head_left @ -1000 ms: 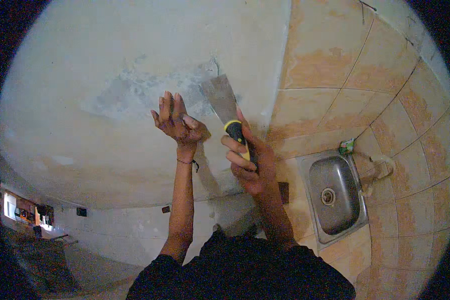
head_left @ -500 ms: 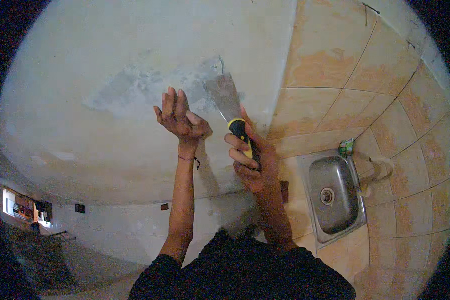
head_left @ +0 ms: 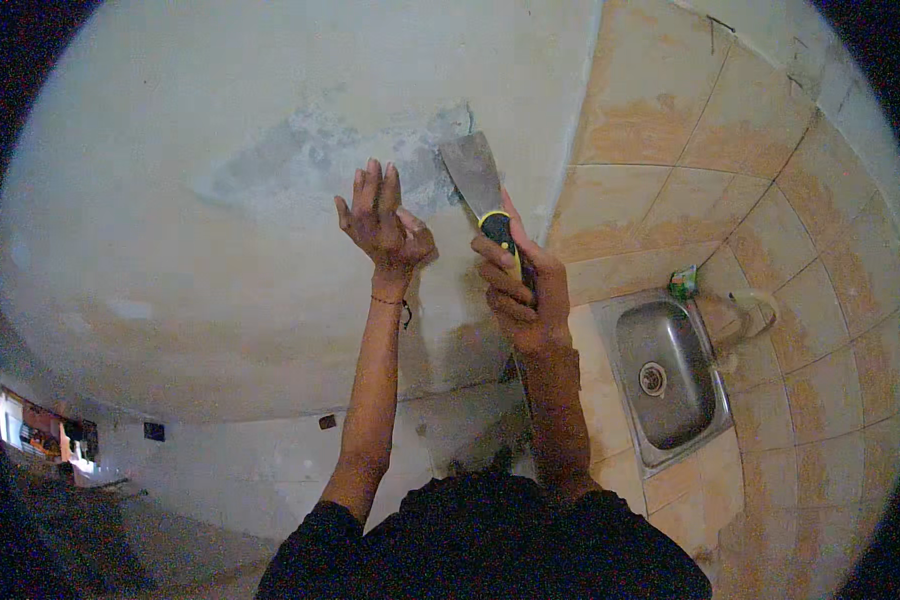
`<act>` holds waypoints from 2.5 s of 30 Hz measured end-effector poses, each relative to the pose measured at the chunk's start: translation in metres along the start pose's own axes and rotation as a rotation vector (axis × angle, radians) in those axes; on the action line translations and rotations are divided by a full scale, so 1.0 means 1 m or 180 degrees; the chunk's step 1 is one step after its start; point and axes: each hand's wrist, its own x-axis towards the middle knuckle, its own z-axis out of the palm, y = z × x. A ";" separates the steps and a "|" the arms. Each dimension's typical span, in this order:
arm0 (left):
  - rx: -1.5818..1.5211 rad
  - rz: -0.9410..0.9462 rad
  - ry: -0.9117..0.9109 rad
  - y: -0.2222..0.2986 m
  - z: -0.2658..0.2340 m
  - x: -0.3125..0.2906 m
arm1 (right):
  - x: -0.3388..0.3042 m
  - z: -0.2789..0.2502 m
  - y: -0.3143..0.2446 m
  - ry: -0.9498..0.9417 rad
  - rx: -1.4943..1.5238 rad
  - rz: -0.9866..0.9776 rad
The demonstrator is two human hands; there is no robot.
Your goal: The person scrapes paint off the ceiling and wall using a scraper.
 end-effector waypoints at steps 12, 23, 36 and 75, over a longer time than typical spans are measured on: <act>-0.0288 -0.0051 -0.0230 -0.002 -0.006 0.003 | -0.032 -0.047 0.045 0.1300 -0.5530 -0.1534; -0.0136 0.0032 -0.0165 0.003 0.002 0.003 | 0.000 -0.003 0.009 0.1203 -0.7680 -0.3465; 0.0196 0.0083 0.0022 0.002 0.000 0.004 | -0.013 0.002 -0.015 0.1057 -0.6703 -0.2530; 0.0240 0.0076 0.0027 0.001 0.005 0.002 | -0.016 -0.023 -0.034 0.0002 0.0970 0.0615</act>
